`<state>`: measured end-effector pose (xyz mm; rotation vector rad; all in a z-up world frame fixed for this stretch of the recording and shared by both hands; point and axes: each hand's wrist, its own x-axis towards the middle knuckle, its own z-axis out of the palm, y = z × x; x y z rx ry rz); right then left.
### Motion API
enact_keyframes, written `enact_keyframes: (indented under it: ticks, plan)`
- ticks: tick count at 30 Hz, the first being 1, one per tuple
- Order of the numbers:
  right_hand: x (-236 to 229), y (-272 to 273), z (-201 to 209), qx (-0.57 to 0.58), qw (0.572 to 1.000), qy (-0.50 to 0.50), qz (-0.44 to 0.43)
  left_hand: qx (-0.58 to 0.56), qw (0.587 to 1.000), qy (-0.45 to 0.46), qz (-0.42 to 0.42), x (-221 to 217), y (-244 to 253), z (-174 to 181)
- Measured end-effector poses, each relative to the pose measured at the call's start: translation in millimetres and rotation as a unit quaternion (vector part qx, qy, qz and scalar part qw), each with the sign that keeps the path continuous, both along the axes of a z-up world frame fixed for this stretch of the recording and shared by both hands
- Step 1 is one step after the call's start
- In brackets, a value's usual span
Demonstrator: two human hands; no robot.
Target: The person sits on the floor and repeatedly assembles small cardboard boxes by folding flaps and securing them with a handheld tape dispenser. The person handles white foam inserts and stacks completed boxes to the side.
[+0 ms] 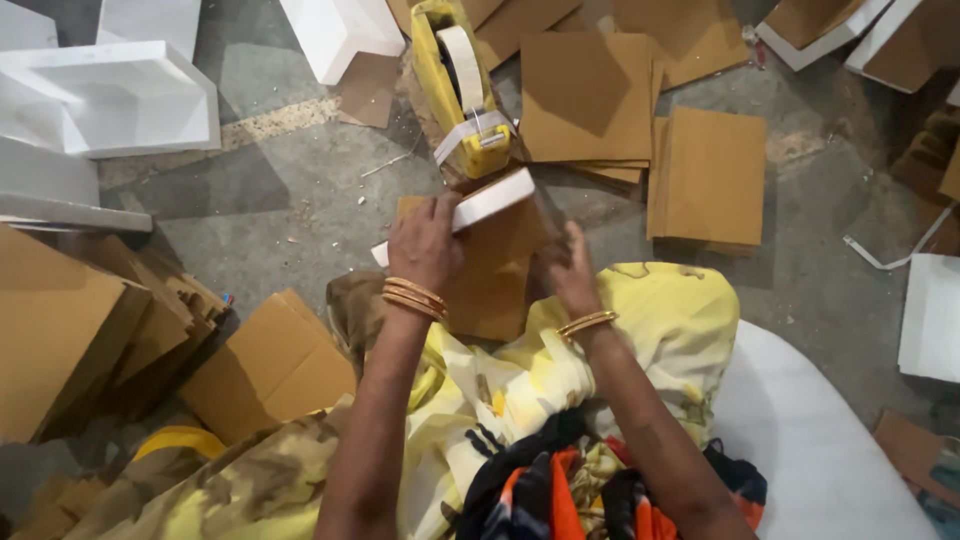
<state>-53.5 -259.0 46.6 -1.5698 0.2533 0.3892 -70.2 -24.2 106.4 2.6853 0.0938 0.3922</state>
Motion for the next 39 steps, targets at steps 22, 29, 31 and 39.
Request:
enact_keyframes:
  ticks: [22, 29, 31, 39]
  plan:
    - [90, 34, 70, -0.015, 0.954, -0.155, 0.257, 0.086, 0.995, -0.037, -0.037, 20, 3, -45]
    - [45, 16, -19, 0.076, 0.982, -0.002, 0.172, 0.069, 0.996, -0.036, -0.037, 27, 7, -28]
    - [59, 19, -40, 0.055, 0.981, -0.024, 0.185, 0.076, 0.996, -0.034, -0.035, 30, 7, -27]
    - [84, 20, -86, -0.048, 0.998, -0.038, 0.015, 0.053, 0.997, -0.024, -0.044, 29, 7, -40]
